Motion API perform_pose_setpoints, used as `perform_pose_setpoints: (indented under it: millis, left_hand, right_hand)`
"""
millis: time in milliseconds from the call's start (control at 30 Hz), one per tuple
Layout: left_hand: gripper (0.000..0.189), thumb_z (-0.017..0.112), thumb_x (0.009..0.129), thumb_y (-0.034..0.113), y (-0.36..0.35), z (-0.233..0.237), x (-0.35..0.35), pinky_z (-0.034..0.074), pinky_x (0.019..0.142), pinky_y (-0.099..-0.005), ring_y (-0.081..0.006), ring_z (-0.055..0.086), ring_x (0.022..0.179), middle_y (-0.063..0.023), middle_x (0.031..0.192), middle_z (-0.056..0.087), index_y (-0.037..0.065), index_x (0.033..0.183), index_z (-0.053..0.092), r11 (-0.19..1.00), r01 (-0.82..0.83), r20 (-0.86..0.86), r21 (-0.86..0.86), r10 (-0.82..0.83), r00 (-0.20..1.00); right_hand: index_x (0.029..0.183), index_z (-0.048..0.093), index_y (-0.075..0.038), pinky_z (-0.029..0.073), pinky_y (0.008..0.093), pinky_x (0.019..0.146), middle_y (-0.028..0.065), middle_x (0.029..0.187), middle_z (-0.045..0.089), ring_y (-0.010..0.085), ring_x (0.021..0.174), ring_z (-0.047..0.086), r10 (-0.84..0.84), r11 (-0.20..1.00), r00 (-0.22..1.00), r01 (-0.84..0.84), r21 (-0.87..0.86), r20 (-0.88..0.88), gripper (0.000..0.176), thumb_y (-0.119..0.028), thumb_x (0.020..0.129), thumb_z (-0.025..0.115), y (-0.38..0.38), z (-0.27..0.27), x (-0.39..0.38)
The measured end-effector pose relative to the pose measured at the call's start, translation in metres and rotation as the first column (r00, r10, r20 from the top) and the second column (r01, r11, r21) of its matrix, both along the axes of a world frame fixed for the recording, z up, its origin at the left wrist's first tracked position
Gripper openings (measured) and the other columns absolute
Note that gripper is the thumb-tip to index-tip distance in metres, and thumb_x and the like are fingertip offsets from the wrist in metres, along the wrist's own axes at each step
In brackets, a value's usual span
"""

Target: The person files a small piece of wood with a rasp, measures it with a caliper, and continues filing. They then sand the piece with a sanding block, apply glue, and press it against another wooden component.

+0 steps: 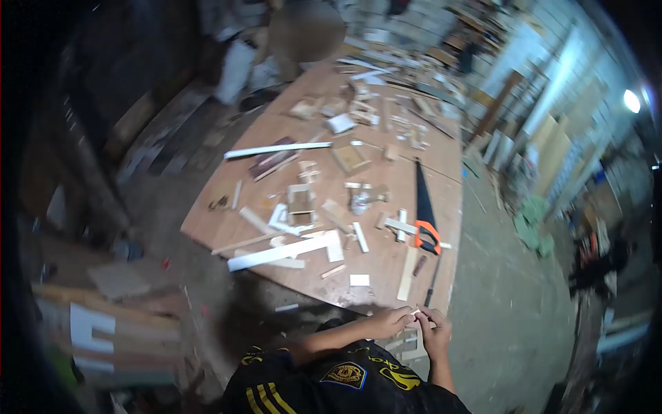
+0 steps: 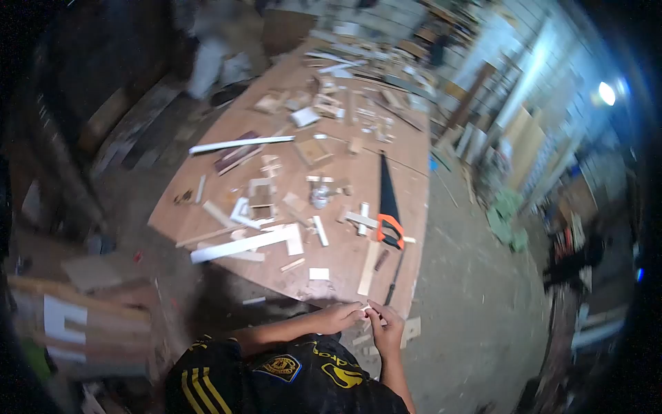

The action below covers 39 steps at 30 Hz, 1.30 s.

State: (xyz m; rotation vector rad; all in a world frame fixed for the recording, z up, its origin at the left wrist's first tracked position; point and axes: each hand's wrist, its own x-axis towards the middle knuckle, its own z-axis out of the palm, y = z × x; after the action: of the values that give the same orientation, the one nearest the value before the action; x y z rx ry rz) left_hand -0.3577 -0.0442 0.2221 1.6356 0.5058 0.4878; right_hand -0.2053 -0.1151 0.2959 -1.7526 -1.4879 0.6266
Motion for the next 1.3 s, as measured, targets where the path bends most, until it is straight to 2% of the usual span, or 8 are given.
perform_pose_setpoints:
  millis: [133,233,667,700,767,833,1167,1300]
  left_hand:
    - [0.031,0.045,0.098,0.032,-0.006,-0.009,-0.036,0.047,0.07,-0.0405,-0.0336,0.064,0.084,-0.0204,0.085,0.062,0.003,0.106,0.055,0.93,-0.367,0.22,-0.019,0.362,0.906]
    - [0.033,0.047,0.098,0.031,-0.011,-0.012,-0.062,0.046,0.067,-0.0376,-0.0273,0.062,0.075,-0.0178,0.08,0.061,0.0,0.101,0.055,0.912,-0.409,-0.007,0.035,0.409,0.912]
    - [0.017,0.045,0.097,0.015,-0.036,0.026,-0.005,0.043,0.074,-0.0234,-0.0059,0.049,0.08,0.0011,0.09,0.054,0.005,0.102,0.058,0.798,-0.525,0.045,-0.297,0.561,0.827]
    - [0.016,0.045,0.096,0.014,-0.038,-0.003,0.005,0.042,0.069,-0.0226,-0.006,0.048,0.075,0.0012,0.086,0.053,0.006,0.102,0.058,0.783,-0.622,0.138,0.011,0.615,0.776]
    - [0.02,0.047,0.098,0.025,-0.04,0.027,0.024,0.035,0.051,-0.0212,-0.005,0.041,0.057,0.0038,0.07,0.048,0.008,0.102,0.057,0.648,-0.635,-0.116,-0.42,0.656,0.746]
    - [0.032,0.044,0.099,0.037,-0.039,0.023,0.037,0.032,0.046,-0.0209,-0.0055,0.04,0.052,0.005,0.065,0.044,0.008,0.103,0.056,0.604,-0.733,-0.257,-0.311,0.689,0.677]
    - [0.048,0.032,0.098,0.051,-0.063,0.019,0.059,0.029,0.044,-0.0229,-0.0081,0.032,0.046,0.0025,0.058,0.035,0.007,0.086,0.047,0.289,-0.751,-0.109,-0.593,0.896,0.431]
    - [0.049,0.032,0.098,0.052,-0.067,0.033,0.072,0.027,0.043,-0.0227,-0.0075,0.029,0.046,0.0028,0.057,0.033,0.007,0.086,0.047,0.321,-0.601,0.021,-0.732,0.893,0.451]
  right_hand:
    - [0.096,0.07,0.001,0.045,0.0244,0.067,0.0065,0.083,0.065,0.0124,0.073,0.058,0.24,0.969,0.962,-0.245,-0.023,-0.133,0.016,-0.006,0.082,0.067,0.048,-0.007,-0.016]
    - [0.094,0.07,0.0,0.044,0.0226,0.066,0.0022,0.083,0.064,0.0094,0.074,0.056,0.316,0.911,0.874,-0.388,-0.139,-0.37,0.012,-0.005,0.084,0.065,0.066,-0.015,-0.033]
    - [0.109,0.065,0.001,0.044,0.0213,0.071,0.0013,0.088,0.065,0.0078,0.079,0.056,0.416,0.738,0.631,-0.655,-0.162,-0.654,0.023,-0.009,0.088,0.062,0.073,-0.014,0.031]
    - [0.112,0.064,0.0,0.044,0.0219,0.072,0.0019,0.09,0.066,0.0084,0.082,0.058,0.405,0.737,0.608,-0.659,-0.149,-0.683,0.025,-0.009,0.088,0.061,0.073,-0.006,0.041]
    - [0.114,0.062,0.0,0.045,0.0234,0.077,0.0054,0.094,0.067,0.0098,0.089,0.06,0.513,0.747,0.659,-0.659,-0.093,-0.549,0.027,-0.009,0.089,0.06,0.071,-0.018,0.072]
    - [0.114,0.062,-0.003,0.048,0.0288,0.081,0.0086,0.097,0.068,0.0145,0.088,0.062,0.483,0.744,0.736,-0.63,-0.221,-0.474,0.028,-0.015,0.089,0.061,0.07,-0.031,0.099]
    - [0.114,0.063,-0.004,0.052,0.0361,0.075,0.0151,0.097,0.068,0.0246,0.083,0.067,0.647,0.575,0.725,-0.666,-0.475,-0.235,0.033,-0.018,0.084,0.065,0.031,-0.136,0.202]
    - [0.111,0.064,-0.003,0.052,0.0382,0.076,0.0147,0.098,0.067,0.0329,0.084,0.066,0.565,0.722,0.813,-0.57,-0.393,-0.142,0.034,-0.017,0.08,0.067,0.082,-0.212,0.229]
